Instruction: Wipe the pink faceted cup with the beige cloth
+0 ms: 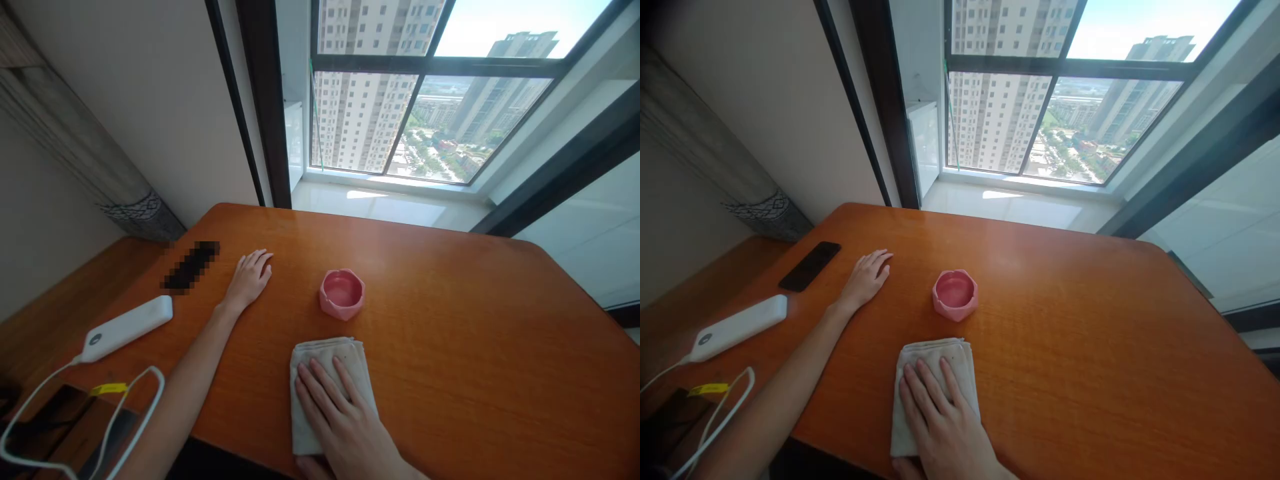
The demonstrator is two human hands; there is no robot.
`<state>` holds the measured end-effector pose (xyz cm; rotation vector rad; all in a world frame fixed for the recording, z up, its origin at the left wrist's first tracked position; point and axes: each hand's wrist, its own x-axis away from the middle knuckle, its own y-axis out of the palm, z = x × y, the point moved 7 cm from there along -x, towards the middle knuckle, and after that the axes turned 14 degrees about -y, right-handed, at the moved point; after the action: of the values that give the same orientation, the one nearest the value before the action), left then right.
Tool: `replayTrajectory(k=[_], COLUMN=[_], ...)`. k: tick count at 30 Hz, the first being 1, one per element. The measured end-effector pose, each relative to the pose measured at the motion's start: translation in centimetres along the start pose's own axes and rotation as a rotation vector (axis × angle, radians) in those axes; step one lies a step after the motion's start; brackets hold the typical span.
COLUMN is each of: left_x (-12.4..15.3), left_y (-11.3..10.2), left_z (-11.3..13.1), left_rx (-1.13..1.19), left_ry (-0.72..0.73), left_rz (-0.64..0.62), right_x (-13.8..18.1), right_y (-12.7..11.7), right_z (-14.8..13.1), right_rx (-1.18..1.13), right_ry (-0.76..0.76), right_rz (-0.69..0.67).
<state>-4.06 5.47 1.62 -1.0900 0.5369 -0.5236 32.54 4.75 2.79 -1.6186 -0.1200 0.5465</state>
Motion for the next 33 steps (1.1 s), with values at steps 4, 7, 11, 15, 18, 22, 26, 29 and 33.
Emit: replayTrajectory(k=[4,7,11,15,18,22,26,29,33], left_x=[0.0,0.0,0.0,-0.1,0.0,0.0,0.0,0.0,0.0], left_y=[0.0,0.0,0.0,0.0,0.0,-0.1,0.0,0.0,0.1], left_z=[-0.1,-0.2,-0.2,-0.2,-0.2,-0.1,0.0,0.0,0.0], left_rx=[-0.001,0.000,0.001,-0.002,-0.004,-0.004,-0.002,0.002,0.009], left_ry=[-0.003,-0.005,-0.005,-0.005,-0.002,-0.002,0.006,0.010,0.015], left_rz=[0.007,0.007,0.003,0.002,0.001,0.001,0.000,0.002,0.009], right_x=[0.1,0.2,0.0,0.0,0.0,-0.4,1.0,4.0,5.7], right_y=[0.1,0.1,0.0,0.1,0.3,-1.1,-4.6,-8.7,-15.6], right_z=[0.0,-0.1,0.0,0.1,0.0,1.5,7.2,12.3,16.9], right_rx=[0.006,-0.010,-0.013,-0.043,-0.066,-0.326,-1.025,-1.232,-0.792], right_ry=[0.005,0.001,0.009,0.007,0.006,0.121,0.606,0.972,0.919], right_rz=[-0.003,-0.002,0.002,0.007,0.007,0.063,0.291,0.648,1.031])
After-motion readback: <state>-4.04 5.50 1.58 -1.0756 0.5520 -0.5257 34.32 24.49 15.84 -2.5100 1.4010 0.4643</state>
